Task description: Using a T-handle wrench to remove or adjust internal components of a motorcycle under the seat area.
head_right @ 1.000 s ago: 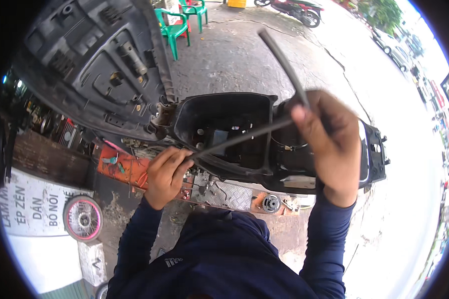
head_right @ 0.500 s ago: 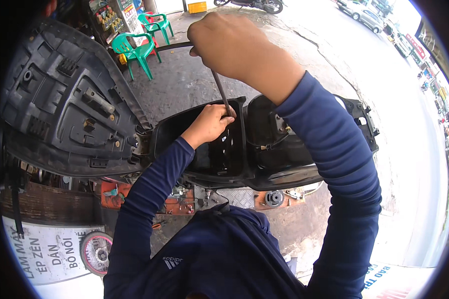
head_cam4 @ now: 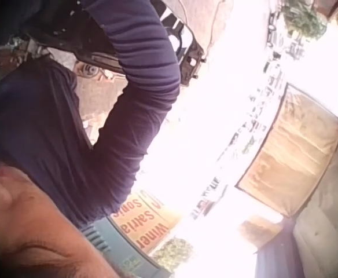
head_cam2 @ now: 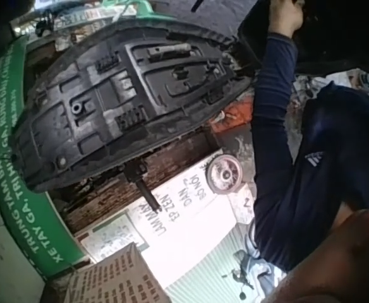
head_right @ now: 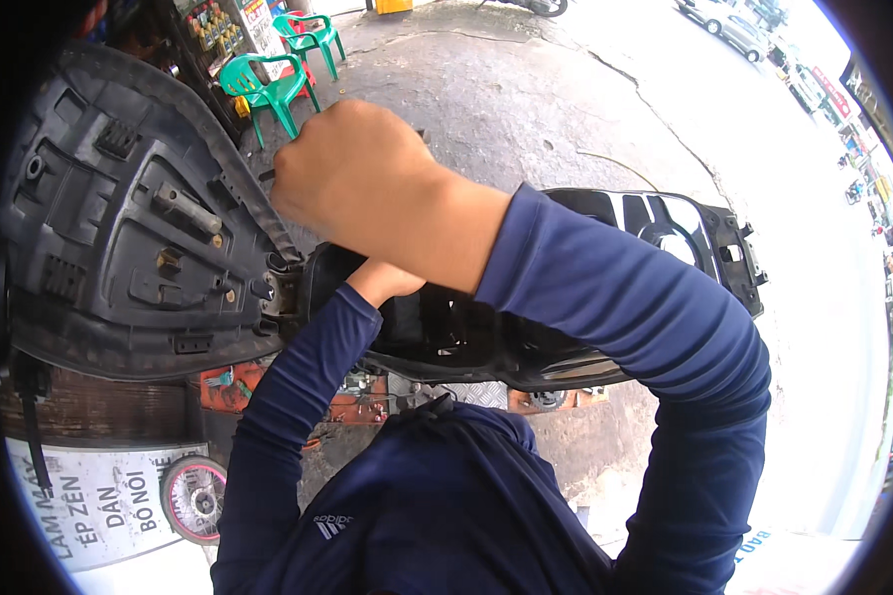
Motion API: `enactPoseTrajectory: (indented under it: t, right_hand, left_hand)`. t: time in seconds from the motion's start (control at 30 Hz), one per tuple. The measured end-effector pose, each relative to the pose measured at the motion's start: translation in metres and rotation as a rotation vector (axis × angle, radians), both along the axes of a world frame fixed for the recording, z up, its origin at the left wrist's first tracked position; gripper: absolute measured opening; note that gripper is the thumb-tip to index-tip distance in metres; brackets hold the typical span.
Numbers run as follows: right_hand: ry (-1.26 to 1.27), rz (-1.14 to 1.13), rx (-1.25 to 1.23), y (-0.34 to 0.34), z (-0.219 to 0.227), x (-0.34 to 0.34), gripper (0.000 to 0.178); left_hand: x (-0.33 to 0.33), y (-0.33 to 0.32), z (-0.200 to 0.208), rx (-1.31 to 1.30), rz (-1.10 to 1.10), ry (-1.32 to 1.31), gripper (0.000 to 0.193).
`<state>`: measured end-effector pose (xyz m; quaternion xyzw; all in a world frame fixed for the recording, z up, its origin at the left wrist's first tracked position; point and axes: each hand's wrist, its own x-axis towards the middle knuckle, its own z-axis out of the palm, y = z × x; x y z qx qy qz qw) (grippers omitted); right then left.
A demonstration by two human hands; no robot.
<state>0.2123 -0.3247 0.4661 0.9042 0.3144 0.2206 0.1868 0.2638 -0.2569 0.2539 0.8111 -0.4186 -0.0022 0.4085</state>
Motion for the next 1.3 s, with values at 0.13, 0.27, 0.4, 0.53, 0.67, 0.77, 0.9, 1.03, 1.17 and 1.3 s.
enactPoseTrajectory:
  t: [0.13, 0.27, 0.4, 0.53, 0.67, 0.77, 0.9, 1.03, 1.17, 1.3]
  right_hand:
    - [0.022, -0.042, 0.1, 0.023, -0.014, -0.009, 0.017]
    - [-0.118, -0.145, 0.049, 0.013, -0.024, -0.004, 0.017]
    - [-0.195, 0.1, 0.204, -0.014, -0.026, 0.026, 0.012]
    - [-0.281, 0.324, 0.318, -0.038, -0.03, 0.044, 0.014]
    - [-0.291, 0.444, 0.417, -0.045, -0.033, 0.047, 0.023]
    - [-0.228, 0.51, 0.53, -0.056, -0.027, 0.066, 0.026]
    - [-0.117, 0.561, 0.693, -0.05, -0.029, 0.08, 0.028]
    - [0.638, 0.745, 1.309, 0.027, -0.095, 0.072, 0.034]
    - [0.891, 0.645, 1.207, 0.047, -0.129, 0.049, 0.035]
    - [0.942, 0.417, 1.433, 0.009, -0.087, 0.044, 0.04]
  left_hand:
    - [-0.03, 0.041, 0.024, -0.131, 0.201, -0.397, 0.037]
    - [-0.063, 0.086, 0.133, -0.006, 0.431, 0.004, 0.023]
    - [-0.017, 0.103, 0.138, -0.192, 0.582, -0.715, 0.021]
    - [-0.032, 0.088, 0.139, -0.045, 0.491, -0.695, 0.024]
    - [-0.05, 0.075, 0.141, -0.024, 0.622, -0.534, 0.019]
    - [-0.063, 0.053, 0.143, -0.075, 0.652, -0.56, 0.017]
    - [-0.084, 0.027, 0.157, -0.123, 0.669, -0.564, 0.023]
    - [-0.123, -0.03, 0.168, -0.164, -0.024, -0.612, 0.041]
    - [-0.087, 0.003, 0.2, -0.333, -0.151, -0.373, 0.035]
    - [-0.071, 0.073, 0.167, -0.312, -0.49, 0.108, 0.02]
